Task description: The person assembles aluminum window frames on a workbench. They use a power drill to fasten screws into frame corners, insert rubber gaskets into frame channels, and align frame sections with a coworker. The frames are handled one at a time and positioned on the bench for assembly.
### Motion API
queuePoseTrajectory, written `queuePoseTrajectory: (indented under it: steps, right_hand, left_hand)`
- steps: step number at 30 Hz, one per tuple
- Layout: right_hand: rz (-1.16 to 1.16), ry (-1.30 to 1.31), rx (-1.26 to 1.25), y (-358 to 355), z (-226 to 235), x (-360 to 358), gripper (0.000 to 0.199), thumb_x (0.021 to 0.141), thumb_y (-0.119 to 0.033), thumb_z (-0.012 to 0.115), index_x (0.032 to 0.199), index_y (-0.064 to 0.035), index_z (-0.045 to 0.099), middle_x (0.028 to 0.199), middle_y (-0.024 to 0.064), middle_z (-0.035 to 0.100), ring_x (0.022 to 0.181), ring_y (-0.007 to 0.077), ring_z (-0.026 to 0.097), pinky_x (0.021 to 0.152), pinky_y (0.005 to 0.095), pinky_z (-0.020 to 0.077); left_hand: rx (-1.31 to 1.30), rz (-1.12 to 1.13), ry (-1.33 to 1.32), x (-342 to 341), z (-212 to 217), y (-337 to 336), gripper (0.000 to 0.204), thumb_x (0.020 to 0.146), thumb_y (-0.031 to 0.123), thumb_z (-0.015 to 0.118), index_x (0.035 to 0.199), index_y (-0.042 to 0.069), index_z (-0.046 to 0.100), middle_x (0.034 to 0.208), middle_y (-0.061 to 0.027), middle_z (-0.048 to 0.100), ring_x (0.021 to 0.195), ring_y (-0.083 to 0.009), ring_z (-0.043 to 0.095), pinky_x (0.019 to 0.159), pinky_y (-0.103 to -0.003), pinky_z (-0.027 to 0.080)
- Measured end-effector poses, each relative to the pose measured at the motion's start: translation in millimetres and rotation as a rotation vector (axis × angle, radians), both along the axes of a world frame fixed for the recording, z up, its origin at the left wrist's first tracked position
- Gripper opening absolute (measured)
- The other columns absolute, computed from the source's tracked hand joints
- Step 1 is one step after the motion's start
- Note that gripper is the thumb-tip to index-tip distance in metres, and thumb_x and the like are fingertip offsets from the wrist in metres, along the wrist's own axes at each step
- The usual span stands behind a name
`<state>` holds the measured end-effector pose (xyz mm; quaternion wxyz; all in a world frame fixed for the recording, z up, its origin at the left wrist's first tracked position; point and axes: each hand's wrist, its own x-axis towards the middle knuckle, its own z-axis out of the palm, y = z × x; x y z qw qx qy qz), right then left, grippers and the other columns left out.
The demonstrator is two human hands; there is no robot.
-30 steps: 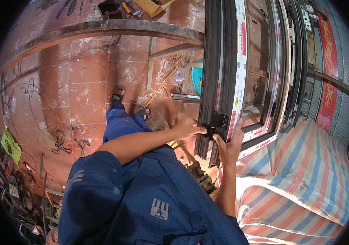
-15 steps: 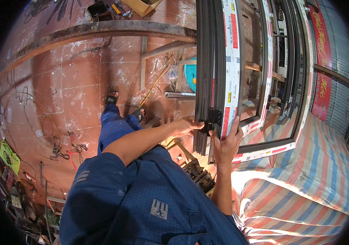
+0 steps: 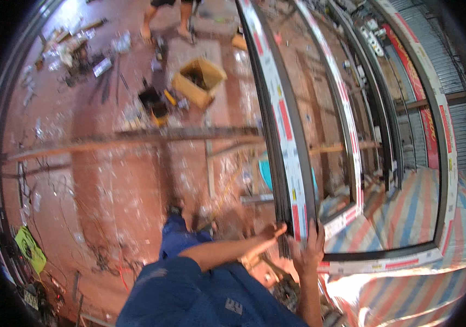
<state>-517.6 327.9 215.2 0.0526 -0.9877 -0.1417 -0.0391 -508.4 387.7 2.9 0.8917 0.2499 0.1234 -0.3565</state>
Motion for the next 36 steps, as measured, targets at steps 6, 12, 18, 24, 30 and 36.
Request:
queuePoseTrajectory:
  steps: [6,12,18,24,30,36]
  right_hand:
    - [0.013,0.082,0.452,-10.7,2.1,-18.6,0.087,0.084,-0.022,0.085,0.156,0.0072,0.045,0.162,0.034,0.041,0.155,0.048,0.037,0.128,0.0541,0.0315]
    - [0.147,0.281,1.248,-51.5,-35.7,-35.6,0.09,0.11,-0.055,0.052,0.172,-0.0024,0.015,0.168,0.0278,0.038,0.159,0.0386,0.035,0.131,0.0488,0.0229]
    - [0.135,0.667,1.504,-6.1,-9.0,-53.2,0.111,0.101,-0.08,0.045,0.172,-0.001,0.013,0.155,0.0226,0.054,0.14,0.0321,0.056,0.112,0.0457,0.0467]
    - [0.131,0.839,1.482,-8.9,-33.9,-64.6,0.107,0.098,-0.086,0.039,0.166,-0.0038,0.034,0.124,0.0131,0.072,0.105,0.0243,0.074,0.085,0.0341,0.0561]
    - [0.453,0.887,1.046,-18.8,-87.1,-80.4,0.077,0.108,-0.055,0.053,0.162,-0.0029,0.04,0.131,0.0157,0.069,0.118,0.0224,0.067,0.097,0.0354,0.0533]
    - [0.969,0.942,0.549,-120.4,-49.5,-112.5,0.05,0.105,-0.025,0.07,0.148,-0.0021,0.06,0.151,0.014,0.061,0.14,0.0253,0.057,0.117,0.0382,0.0449]
  left_hand:
    - [0.032,-0.052,0.103,-4.6,15.9,3.4,0.032,0.108,0.039,0.055,0.131,0.022,0.069,0.121,-0.0003,0.068,0.112,-0.0191,0.061,0.101,-0.046,0.047]
    - [0.111,-0.011,0.118,-6.6,26.7,-18.8,0.034,0.113,0.033,0.044,0.137,0.024,0.066,0.125,-0.0013,0.065,0.114,-0.0212,0.059,0.105,-0.052,0.046]
    - [0.369,0.243,0.221,7.7,-8.0,3.5,0.056,0.11,0.063,0.045,0.135,0.017,0.064,0.12,-0.0058,0.069,0.104,-0.0224,0.063,0.094,-0.048,0.051]
    - [0.171,0.748,-0.378,-23.5,187.7,108.6,0.088,0.106,0.077,0.041,0.172,0.021,0.027,0.157,-0.0164,0.05,0.12,-0.026,0.058,0.104,-0.043,0.047]
    - [0.019,0.793,-0.85,-76.1,380.9,173.3,0.114,0.091,0.095,0.037,0.169,0.013,0.024,0.167,-0.0194,0.039,0.145,-0.0364,0.051,0.115,-0.055,0.046]
    - [-0.317,0.582,-0.855,-132.4,383.0,227.4,0.113,0.088,0.096,0.045,0.151,0.002,0.055,0.154,-0.0282,0.054,0.149,-0.0493,0.046,0.121,-0.067,0.04]
